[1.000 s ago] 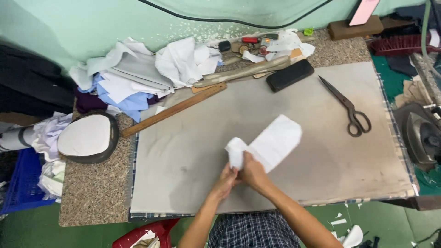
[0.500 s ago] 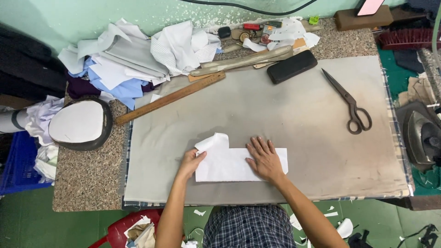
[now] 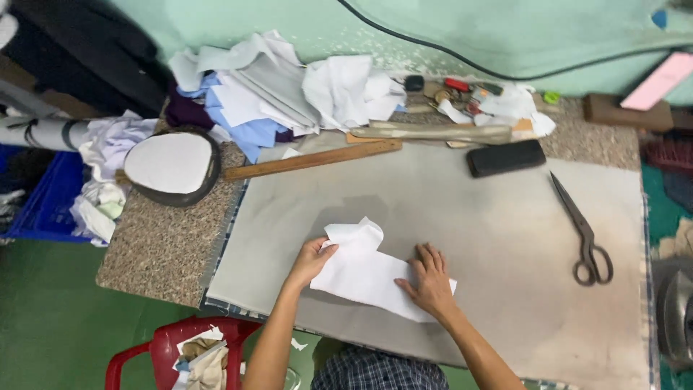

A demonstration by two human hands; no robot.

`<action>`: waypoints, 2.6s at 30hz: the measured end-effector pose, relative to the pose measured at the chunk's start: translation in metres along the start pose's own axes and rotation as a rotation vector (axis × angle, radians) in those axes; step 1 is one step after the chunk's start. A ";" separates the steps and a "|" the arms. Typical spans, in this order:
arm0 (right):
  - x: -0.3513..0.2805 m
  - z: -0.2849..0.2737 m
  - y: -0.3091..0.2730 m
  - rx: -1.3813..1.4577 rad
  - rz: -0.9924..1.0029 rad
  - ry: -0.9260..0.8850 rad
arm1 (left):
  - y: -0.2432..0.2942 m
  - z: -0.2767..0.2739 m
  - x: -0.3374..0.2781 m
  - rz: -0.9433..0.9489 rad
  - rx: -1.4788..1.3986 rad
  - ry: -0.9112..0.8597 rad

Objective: A person prepares fabric by cutting a template, arranging pieces on a table, ironing them, and marking them with a ruler.

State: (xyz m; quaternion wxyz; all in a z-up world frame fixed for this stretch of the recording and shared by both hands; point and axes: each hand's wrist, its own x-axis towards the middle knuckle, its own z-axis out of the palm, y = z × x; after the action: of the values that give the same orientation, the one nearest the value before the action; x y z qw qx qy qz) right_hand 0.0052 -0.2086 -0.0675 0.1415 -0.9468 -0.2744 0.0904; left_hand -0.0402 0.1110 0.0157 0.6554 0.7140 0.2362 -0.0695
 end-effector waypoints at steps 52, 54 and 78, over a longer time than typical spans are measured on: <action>0.168 -0.226 -0.115 0.985 0.457 0.649 | -0.091 -0.179 0.045 0.330 0.105 0.420; 0.139 -0.181 -0.070 1.080 0.541 0.613 | -0.103 -0.179 0.051 0.323 0.110 0.416; -0.079 -0.083 0.144 0.121 0.675 0.401 | -0.041 0.163 -0.025 0.033 1.139 0.008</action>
State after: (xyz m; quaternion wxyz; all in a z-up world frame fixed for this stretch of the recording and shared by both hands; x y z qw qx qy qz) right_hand 0.0310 -0.3862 -0.0270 0.2104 -0.9726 0.0910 -0.0386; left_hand -0.0454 -0.0519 -0.0328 0.1673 0.9585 0.1528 -0.1731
